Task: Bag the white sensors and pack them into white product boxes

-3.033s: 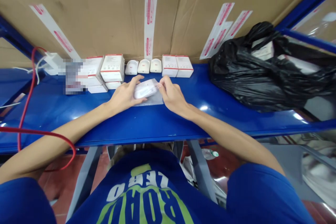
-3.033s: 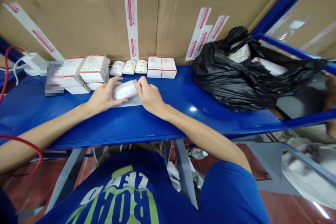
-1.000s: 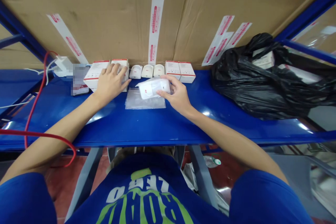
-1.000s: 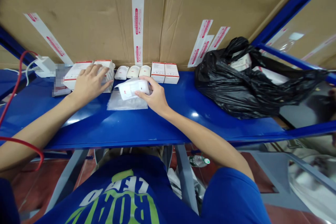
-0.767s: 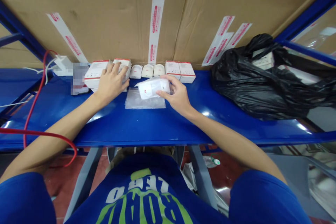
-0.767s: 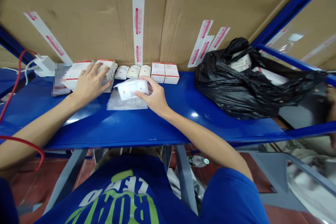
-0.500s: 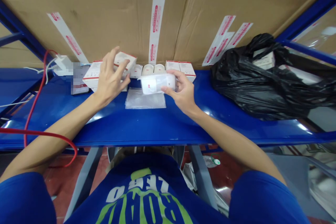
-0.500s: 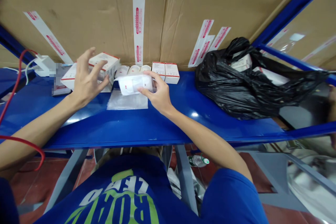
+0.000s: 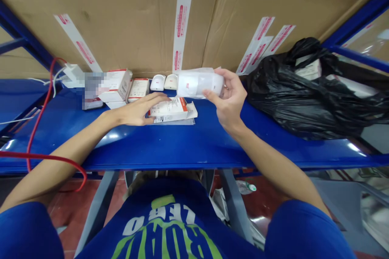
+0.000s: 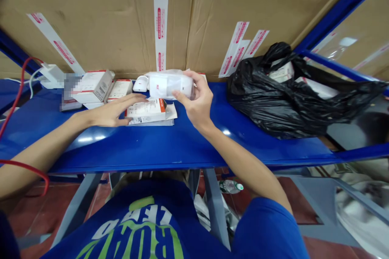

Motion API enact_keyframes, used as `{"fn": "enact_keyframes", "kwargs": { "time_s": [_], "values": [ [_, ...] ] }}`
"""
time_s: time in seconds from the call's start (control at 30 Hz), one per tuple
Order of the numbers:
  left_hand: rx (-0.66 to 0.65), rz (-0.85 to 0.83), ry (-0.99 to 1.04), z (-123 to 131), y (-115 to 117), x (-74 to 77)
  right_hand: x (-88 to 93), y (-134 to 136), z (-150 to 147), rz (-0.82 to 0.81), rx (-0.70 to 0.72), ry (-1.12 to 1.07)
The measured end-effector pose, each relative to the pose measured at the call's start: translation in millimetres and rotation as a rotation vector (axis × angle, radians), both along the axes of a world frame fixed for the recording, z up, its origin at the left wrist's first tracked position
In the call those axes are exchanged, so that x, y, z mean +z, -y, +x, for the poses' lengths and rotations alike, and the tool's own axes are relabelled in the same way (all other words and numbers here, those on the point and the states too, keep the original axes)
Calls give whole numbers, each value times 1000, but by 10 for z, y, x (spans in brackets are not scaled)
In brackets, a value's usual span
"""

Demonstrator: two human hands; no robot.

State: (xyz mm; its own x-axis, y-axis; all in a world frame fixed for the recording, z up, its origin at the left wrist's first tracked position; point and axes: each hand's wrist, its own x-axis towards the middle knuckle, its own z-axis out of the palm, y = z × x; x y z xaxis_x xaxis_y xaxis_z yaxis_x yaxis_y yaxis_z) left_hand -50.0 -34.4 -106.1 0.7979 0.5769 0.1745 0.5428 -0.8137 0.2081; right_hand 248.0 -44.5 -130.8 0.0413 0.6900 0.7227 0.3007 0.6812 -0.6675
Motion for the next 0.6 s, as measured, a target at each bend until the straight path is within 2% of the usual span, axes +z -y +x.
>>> {"fn": "enact_keyframes", "kwargs": {
  "time_s": [0.13, 0.23, 0.43, 0.6],
  "values": [
    [145, 80, -48, 162, 57, -175, -9, -58, 28, -49, -21, 18],
    [207, 116, -50, 239, 76, -268, 18, -77, 64, -61, -43, 21],
    [237, 178, 64, 198, 56, -290, 130, -102, 162, -27, -46, 60],
    [250, 230, 129, 141, 33, -280, 275, -40, 231, 6, 55, 242]
  ]
}}
